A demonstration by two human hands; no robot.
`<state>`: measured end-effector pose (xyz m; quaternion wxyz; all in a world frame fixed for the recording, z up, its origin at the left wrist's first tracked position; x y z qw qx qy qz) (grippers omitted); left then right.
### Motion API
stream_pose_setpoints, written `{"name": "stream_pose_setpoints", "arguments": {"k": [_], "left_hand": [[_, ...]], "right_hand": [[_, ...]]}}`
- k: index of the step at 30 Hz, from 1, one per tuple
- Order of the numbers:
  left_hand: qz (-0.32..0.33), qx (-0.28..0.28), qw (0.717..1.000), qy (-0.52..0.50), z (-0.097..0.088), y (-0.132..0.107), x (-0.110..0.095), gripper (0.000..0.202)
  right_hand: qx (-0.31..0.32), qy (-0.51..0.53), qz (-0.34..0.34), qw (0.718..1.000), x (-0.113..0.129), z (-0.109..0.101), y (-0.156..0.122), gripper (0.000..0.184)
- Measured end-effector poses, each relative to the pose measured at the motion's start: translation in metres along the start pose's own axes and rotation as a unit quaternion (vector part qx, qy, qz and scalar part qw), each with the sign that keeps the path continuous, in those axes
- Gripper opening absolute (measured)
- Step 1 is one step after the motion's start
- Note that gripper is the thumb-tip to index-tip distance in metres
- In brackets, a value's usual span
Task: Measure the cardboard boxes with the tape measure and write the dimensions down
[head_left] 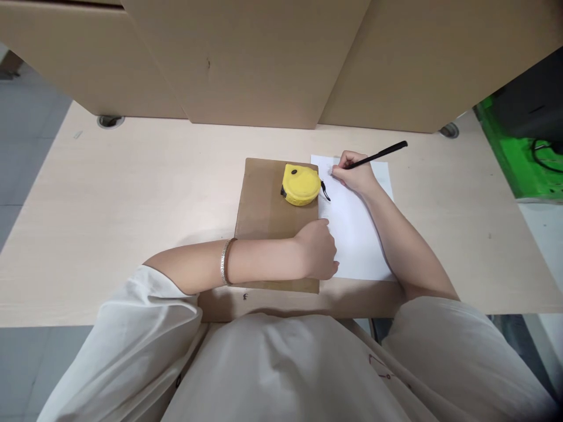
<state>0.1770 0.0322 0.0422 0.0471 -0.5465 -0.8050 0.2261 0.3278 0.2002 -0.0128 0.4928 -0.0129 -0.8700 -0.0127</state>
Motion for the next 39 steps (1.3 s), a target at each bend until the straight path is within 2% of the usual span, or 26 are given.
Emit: {"name": "stream_pose_setpoints", "arguments": {"k": [3, 6, 11, 14, 21, 27, 31, 35, 39], "left_hand": [[0.003, 0.019, 1.000, 0.012, -0.0027, -0.0020, -0.0007, 0.046], [0.007, 0.031, 0.999, 0.015, -0.0037, -0.0033, -0.0012, 0.048], [0.003, 0.020, 1.000, -0.006, -0.0031, -0.0027, 0.0000, 0.048], [0.002, 0.005, 1.000, -0.009, -0.0038, -0.0019, 0.0006, 0.044], [0.003, 0.009, 1.000, 0.011, -0.0053, -0.0032, 0.0002, 0.044], [0.007, 0.011, 1.000, 0.007, -0.0063, -0.0034, 0.0004, 0.044], [0.012, 0.019, 0.999, 0.026, -0.0076, -0.0040, -0.0002, 0.045], [0.013, 0.044, 0.998, 0.049, -0.0056, -0.0040, -0.0008, 0.051], [0.020, 0.038, 0.998, 0.052, -0.0050, -0.0038, -0.0020, 0.043]], "right_hand": [[-0.008, 0.013, -0.013, 1.000, 0.0033, -0.0020, -0.0026, 0.033], [0.012, 0.066, 0.000, 0.998, 0.0015, 0.0000, -0.0060, 0.034], [0.031, 0.072, -0.015, 0.997, 0.0022, 0.0034, -0.0077, 0.033], [0.010, 0.060, -0.015, 0.998, 0.0021, 0.0028, -0.0052, 0.032], [-0.052, 0.006, -0.032, 0.998, 0.0064, -0.0031, -0.0011, 0.034], [-0.002, 0.096, -0.013, 0.995, 0.0012, 0.0010, -0.0045, 0.032], [0.006, 0.060, -0.029, 0.998, 0.0026, 0.0040, -0.0051, 0.032], [-0.016, 0.018, -0.029, 0.999, 0.0033, 0.0019, -0.0034, 0.032], [-0.026, 0.004, -0.027, 0.999, 0.0050, -0.0015, -0.0017, 0.032]]}}
Point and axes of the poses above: each hand's wrist, its own y-axis towards the middle knuckle, its own z-axis out of the palm, x = y × z, the point moved 6 cm from there along y, towards the middle knuckle, and after that the axes turned 4 degrees about x, right-handed, at the moved point
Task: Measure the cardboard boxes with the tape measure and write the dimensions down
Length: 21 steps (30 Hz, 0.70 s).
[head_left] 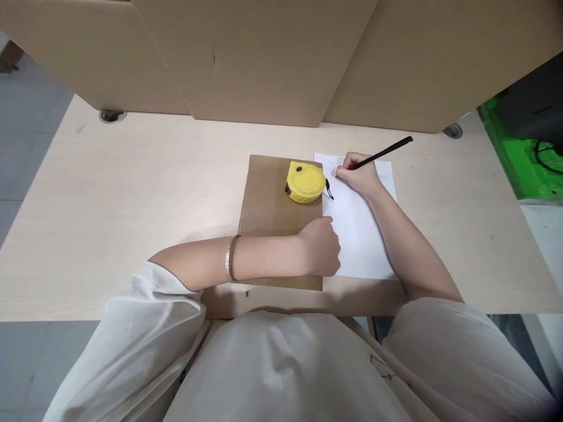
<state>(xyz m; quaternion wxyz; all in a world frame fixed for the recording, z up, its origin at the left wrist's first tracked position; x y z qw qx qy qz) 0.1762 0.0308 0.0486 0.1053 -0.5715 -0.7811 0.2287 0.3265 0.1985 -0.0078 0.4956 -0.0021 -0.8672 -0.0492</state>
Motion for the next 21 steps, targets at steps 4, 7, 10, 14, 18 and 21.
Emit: {"name": "stream_pose_setpoints", "arguments": {"k": [4, 7, 10, 14, 18, 21], "left_hand": [[0.009, -0.005, 1.000, 0.002, 0.001, 0.000, -0.001, 0.041], [0.008, -0.011, 1.000, 0.000, 0.001, 0.001, 0.000, 0.040], [0.002, -0.028, 1.000, -0.013, 0.000, 0.002, 0.001, 0.037], [0.006, -0.005, 1.000, 0.004, -0.001, 0.000, 0.000, 0.042], [0.006, 0.015, 1.000, 0.013, -0.001, -0.002, 0.000, 0.046], [-0.001, -0.006, 1.000, -0.006, -0.001, 0.000, 0.001, 0.043]], "right_hand": [[0.003, 0.021, 0.011, 1.000, -0.001, -0.001, 0.000, 0.031], [0.028, 0.043, 0.020, 0.998, -0.002, 0.002, -0.002, 0.031], [0.034, 0.032, 0.018, 0.999, 0.000, 0.004, -0.004, 0.030], [0.025, -0.008, 0.029, 0.999, 0.004, 0.004, -0.004, 0.030], [0.037, -0.093, 0.060, 0.993, 0.003, -0.002, -0.001, 0.029], [0.062, -0.171, 0.091, 0.979, -0.002, -0.014, 0.000, 0.036]]}}
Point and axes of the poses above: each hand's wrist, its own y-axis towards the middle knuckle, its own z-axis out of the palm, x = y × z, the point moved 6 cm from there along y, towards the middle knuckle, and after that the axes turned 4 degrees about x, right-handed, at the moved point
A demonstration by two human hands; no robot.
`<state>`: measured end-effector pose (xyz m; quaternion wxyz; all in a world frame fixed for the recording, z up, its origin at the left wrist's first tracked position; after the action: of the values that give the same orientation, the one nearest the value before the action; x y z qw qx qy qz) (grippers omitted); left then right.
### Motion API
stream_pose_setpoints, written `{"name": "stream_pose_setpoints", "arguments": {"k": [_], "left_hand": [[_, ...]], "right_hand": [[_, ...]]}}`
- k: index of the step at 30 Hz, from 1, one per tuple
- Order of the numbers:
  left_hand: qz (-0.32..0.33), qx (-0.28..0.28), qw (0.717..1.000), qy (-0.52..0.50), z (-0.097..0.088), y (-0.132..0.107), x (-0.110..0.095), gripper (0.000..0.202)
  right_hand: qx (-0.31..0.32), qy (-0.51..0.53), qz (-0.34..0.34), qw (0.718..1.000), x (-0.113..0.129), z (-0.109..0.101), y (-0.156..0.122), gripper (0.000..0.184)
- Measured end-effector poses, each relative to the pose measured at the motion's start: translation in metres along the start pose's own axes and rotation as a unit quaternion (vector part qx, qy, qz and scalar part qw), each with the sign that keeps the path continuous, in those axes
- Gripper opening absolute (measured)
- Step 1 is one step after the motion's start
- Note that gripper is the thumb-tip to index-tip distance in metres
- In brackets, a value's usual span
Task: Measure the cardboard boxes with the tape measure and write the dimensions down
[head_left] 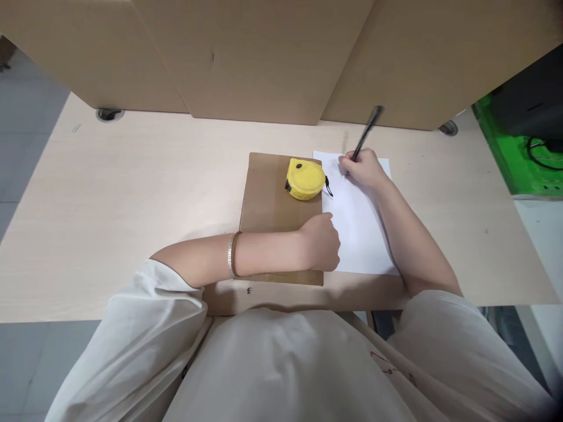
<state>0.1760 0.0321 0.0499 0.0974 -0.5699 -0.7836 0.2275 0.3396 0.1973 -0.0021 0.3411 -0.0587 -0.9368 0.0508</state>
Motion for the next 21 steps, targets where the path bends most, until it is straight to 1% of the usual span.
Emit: {"name": "stream_pose_setpoints", "arguments": {"k": [2, 4, 5, 7, 9, 10, 12, 13, 14, 16, 17, 19, 20, 21], "left_hand": [[0.000, -0.021, 1.000, -0.012, -0.001, 0.001, 0.000, 0.037], [0.003, -0.029, 0.999, -0.017, -0.001, 0.001, 0.000, 0.033], [0.006, -0.027, 0.999, -0.016, -0.001, 0.001, 0.000, 0.033], [0.010, -0.013, 1.000, -0.012, -0.001, 0.000, 0.000, 0.035], [0.006, 0.000, 1.000, -0.008, -0.001, -0.001, 0.001, 0.041], [0.002, 0.002, 1.000, -0.010, 0.000, -0.001, 0.002, 0.044], [0.001, -0.014, 1.000, -0.024, -0.001, -0.003, 0.003, 0.048], [0.007, -0.035, 0.999, -0.030, -0.002, -0.005, 0.003, 0.048], [0.017, -0.062, 0.997, -0.033, -0.005, -0.007, 0.002, 0.048], [0.042, -0.130, 0.990, -0.030, -0.014, -0.019, -0.001, 0.046], [0.055, -0.163, 0.985, -0.029, -0.019, -0.029, -0.003, 0.045], [0.077, -0.220, 0.972, -0.034, -0.024, -0.055, -0.004, 0.043], [0.083, -0.246, 0.965, -0.041, -0.025, -0.070, -0.003, 0.042], [0.083, -0.275, 0.956, -0.050, -0.023, -0.087, 0.000, 0.042]], "right_hand": [[0.010, -0.067, 0.024, 0.997, -0.010, -0.005, -0.001, 0.043], [0.002, -0.137, 0.044, 0.990, -0.021, -0.006, -0.001, 0.049], [-0.014, -0.156, 0.045, 0.987, -0.025, -0.005, -0.001, 0.052], [-0.061, -0.158, 0.026, 0.985, -0.027, -0.004, -0.003, 0.058], [-0.109, -0.145, 0.003, 0.983, -0.018, -0.006, -0.009, 0.058], [-0.128, -0.141, -0.004, 0.982, -0.008, -0.009, -0.014, 0.054], [-0.146, -0.139, -0.022, 0.979, 0.022, -0.015, -0.032, 0.039], [-0.142, -0.131, -0.048, 0.980, 0.043, -0.017, -0.043, 0.033], [-0.130, -0.112, -0.097, 0.980, 0.066, -0.018, -0.055, 0.034], [-0.077, -0.063, -0.198, 0.975, 0.108, -0.012, -0.078, 0.047], [-0.053, -0.055, -0.223, 0.972, 0.123, -0.006, -0.086, 0.056], [-0.012, -0.058, -0.239, 0.969, 0.137, 0.009, -0.094, 0.078], [-0.003, -0.064, -0.244, 0.968, 0.139, 0.017, -0.094, 0.086], [-0.002, -0.070, -0.250, 0.966, 0.138, 0.024, -0.092, 0.090]]}}
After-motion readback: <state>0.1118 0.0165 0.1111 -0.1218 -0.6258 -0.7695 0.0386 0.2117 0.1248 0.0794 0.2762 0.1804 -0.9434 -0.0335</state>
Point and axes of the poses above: each hand's wrist, its own y-axis towards the middle knuckle, its own z-axis out of the palm, x = y × z, the point moved 6 cm from there along y, towards the middle knuckle, and after that the axes turned 4 degrees about x, right-handed, at the moved point
